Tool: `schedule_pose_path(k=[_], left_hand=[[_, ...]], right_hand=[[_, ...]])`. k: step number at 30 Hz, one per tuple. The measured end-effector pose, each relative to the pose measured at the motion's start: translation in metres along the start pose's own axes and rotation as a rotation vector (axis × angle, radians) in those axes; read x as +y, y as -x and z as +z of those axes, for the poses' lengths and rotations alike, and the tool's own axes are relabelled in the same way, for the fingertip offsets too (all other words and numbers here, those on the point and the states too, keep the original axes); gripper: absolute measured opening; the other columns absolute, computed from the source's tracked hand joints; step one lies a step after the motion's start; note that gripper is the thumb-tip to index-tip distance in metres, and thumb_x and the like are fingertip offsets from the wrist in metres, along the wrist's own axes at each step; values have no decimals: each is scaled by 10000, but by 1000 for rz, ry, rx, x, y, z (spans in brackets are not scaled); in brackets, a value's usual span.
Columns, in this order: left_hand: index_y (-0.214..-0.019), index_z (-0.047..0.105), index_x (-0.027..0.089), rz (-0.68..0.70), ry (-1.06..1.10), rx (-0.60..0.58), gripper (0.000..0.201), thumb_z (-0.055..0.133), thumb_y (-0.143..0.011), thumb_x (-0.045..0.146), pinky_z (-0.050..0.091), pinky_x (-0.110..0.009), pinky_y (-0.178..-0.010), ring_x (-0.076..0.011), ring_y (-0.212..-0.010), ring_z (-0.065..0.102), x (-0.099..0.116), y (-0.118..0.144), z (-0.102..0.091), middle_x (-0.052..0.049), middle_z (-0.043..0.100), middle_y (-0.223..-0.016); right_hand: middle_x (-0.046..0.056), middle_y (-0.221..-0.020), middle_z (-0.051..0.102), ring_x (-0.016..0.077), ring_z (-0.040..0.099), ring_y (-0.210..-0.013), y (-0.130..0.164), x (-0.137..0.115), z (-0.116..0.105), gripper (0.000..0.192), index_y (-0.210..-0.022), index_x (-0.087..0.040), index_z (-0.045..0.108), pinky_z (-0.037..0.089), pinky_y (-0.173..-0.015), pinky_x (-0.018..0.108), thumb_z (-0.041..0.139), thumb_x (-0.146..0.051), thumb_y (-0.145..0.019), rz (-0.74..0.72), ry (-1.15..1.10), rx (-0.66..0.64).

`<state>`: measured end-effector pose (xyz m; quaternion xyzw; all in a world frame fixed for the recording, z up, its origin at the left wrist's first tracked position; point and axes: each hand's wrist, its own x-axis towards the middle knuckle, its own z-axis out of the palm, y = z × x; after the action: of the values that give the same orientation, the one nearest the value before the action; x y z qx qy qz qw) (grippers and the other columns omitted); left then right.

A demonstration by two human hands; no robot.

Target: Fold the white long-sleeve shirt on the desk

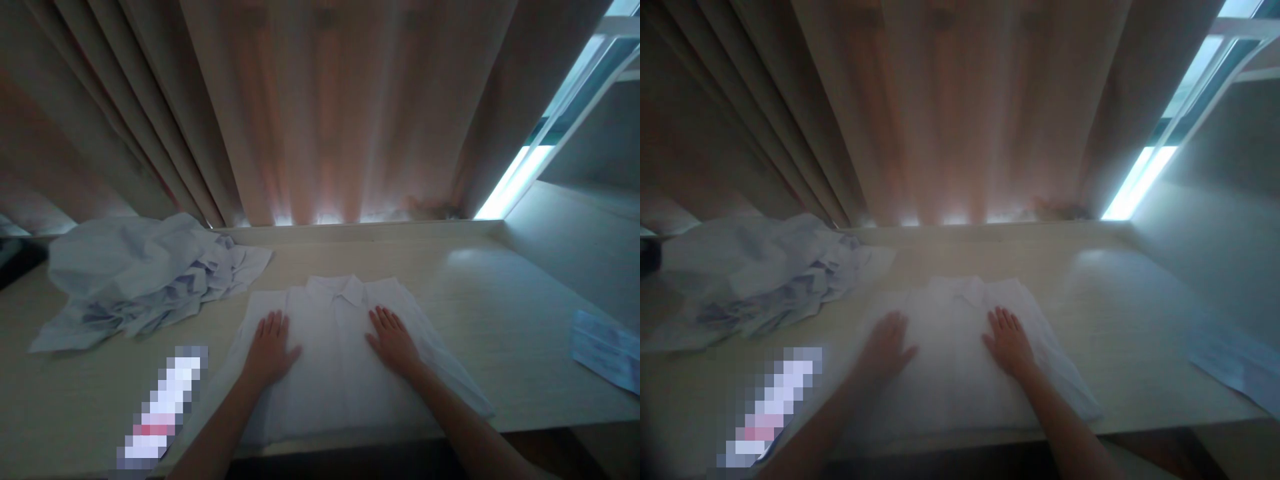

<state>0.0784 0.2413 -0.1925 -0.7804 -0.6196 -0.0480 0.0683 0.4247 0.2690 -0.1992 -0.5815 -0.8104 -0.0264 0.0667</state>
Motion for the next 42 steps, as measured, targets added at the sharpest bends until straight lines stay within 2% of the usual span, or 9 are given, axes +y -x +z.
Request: schedule_pose_path(k=[8, 13, 20, 25, 29, 32, 35, 39, 42], left_hand=[[-1386, 298, 42, 107, 64, -15, 765, 308, -845, 583, 257, -453, -1101, -302, -1369, 240, 38, 2, 16, -202, 297, -1460], [-1378, 313, 40, 125, 50, -29, 733, 308, -856, 555, 234, -437, -1115, -289, -1365, 253, 31, -1, 6, -199, 312, -1454], [-1363, 369, 95, -56, -28, -7, 669, 291, -868, 538, 204, -509, -1104, -344, -1358, 246, 12, 9, -6, -194, 319, -1454], [-1350, 386, 96, 18, 5, 14, 623, 306, -876, 491, 253, -496, -1094, -315, -1356, 266, 22, 11, 1, -171, 359, -1439], [-1261, 501, 151, 118, 134, 44, 477, 399, -859, 387, 276, -474, -1096, -273, -1307, 369, 28, 4, -12, -124, 477, -1365], [-1091, 609, 187, -26, 223, 86, 355, 349, -878, 301, 388, -396, -1020, -211, -1155, 531, 12, 5, -37, -86, 621, -1189], [-1034, 615, 174, -195, 221, 106, 408, 264, -910, 338, 493, -340, -837, -191, -928, 636, -22, 14, -66, -87, 680, -1036], [-1018, 625, 217, -409, 202, -41, 392, 303, -896, 404, 495, -306, -768, -186, -853, 651, -64, 31, -93, -39, 706, -953], [-994, 641, 195, -460, 158, -108, 466, 248, -902, 428, 498, -342, -790, -203, -843, 651, -70, 40, -94, -57, 712, -901]], right_hand=[[141, -1481, 283, 276, 211, -1369, 0, -1, -2, 631, -1390, -136, 370, 164, -1112, 435, 294, -521, -895, 17, 2, 4], [149, -1477, 289, 280, 221, -1365, 1, -3, -4, 628, -1391, -131, 369, 155, -1115, 430, 299, -513, -897, 8, 9, 22], [140, -1477, 294, 281, 231, -1362, 1, -2, -2, 635, -1390, -139, 374, 156, -1115, 433, 296, -525, -892, 13, -11, 23], [139, -1473, 302, 280, 229, -1363, 1, -2, -1, 633, -1389, -139, 375, 157, -1114, 434, 297, -523, -891, 12, -13, 35], [137, -1473, 304, 274, 231, -1362, 1, -2, -1, 631, -1382, -144, 383, 149, -1114, 431, 290, -528, -890, 19, -30, 30], [136, -1479, 292, 272, 217, -1367, 0, -1, -1, 639, -1388, -147, 371, 136, -1116, 429, 283, -537, -890, 23, -38, 22], [134, -1479, 293, 275, 215, -1367, 0, -1, 0, 645, -1389, -145, 371, 131, -1117, 427, 286, -540, -886, 27, -36, 18], [139, -1478, 292, 277, 220, -1365, 1, -2, -2, 642, -1384, -136, 378, 135, -1115, 426, 283, -531, -887, 24, -41, 29], [132, -1479, 293, 268, 217, -1367, 1, -3, -4, 639, -1384, -141, 378, 134, -1114, 432, 280, -530, -887, 25, -58, 34]])
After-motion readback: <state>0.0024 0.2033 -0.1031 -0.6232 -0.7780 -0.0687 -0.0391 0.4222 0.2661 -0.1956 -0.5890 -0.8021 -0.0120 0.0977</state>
